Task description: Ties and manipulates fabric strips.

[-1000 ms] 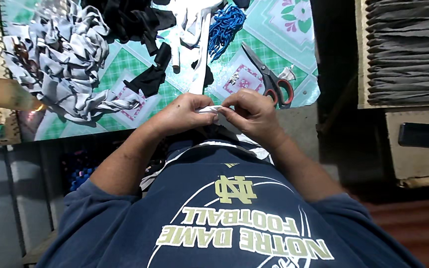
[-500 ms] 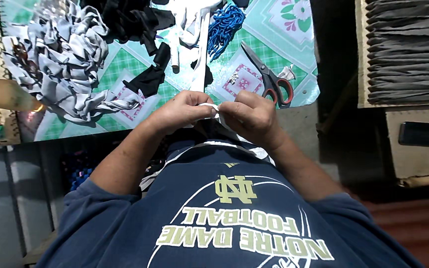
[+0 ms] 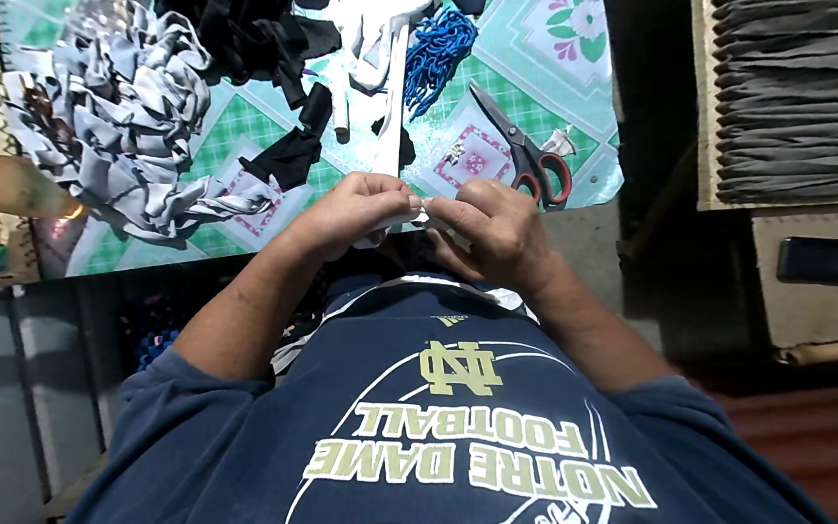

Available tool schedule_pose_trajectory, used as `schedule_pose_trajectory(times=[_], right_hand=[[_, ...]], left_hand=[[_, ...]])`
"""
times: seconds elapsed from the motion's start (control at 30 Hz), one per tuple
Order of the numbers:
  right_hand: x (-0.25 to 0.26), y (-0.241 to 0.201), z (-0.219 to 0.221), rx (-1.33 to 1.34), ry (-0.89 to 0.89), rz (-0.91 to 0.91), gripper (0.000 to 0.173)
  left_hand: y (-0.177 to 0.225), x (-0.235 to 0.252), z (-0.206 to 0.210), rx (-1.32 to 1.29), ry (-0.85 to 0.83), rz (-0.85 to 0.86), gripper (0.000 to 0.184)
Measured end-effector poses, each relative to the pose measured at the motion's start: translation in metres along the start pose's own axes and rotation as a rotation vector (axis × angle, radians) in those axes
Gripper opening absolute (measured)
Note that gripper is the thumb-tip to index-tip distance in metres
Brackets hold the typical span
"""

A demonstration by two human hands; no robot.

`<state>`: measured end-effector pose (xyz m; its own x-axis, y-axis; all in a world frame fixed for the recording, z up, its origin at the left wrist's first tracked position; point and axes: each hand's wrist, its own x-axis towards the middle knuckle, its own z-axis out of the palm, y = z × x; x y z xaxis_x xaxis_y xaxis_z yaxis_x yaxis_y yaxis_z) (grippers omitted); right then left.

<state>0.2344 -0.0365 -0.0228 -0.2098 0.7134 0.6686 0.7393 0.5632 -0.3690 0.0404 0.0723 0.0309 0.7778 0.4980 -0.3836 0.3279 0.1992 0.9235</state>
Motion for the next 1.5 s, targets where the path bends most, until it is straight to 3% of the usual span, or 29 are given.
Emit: schedule_pose_trajectory(times=[0.13,0.43,0.83,0.97,1.23,1.4,1.5], right_hand=[[0.000,-0.001,0.004,-0.048,0.012,0.006,0.032],[0.000,-0.002,0.006,-0.053,0.069,0.037,0.023],[0.004,-0.005,0.005,0.324,0.072,0.264,0.017],[0.001,-0.006,0.004,0.367,0.015,0.369,0.025],[-0.005,0.000,0.009,0.472,-0.027,0.403,0.026],[-0.010,-0.002,0.008,0.504,-0.041,0.413,0.025],[-0.006,-0.007,0.003,0.658,-0.089,0.540,0.020]], left_hand=[[0.001,0.001,0.001,-0.024,0.020,-0.031,0.026],[-0.001,0.001,0.003,0.001,0.029,0.014,0.025],[-0.005,-0.003,0.004,0.193,0.061,0.237,0.018],[-0.004,-0.008,0.008,0.274,0.097,0.260,0.015],[-0.001,-0.005,-0.001,0.456,-0.053,0.269,0.029],[0.013,-0.006,-0.005,0.613,-0.210,0.203,0.022],[0.030,-0.005,-0.017,0.780,-0.213,0.184,0.021]])
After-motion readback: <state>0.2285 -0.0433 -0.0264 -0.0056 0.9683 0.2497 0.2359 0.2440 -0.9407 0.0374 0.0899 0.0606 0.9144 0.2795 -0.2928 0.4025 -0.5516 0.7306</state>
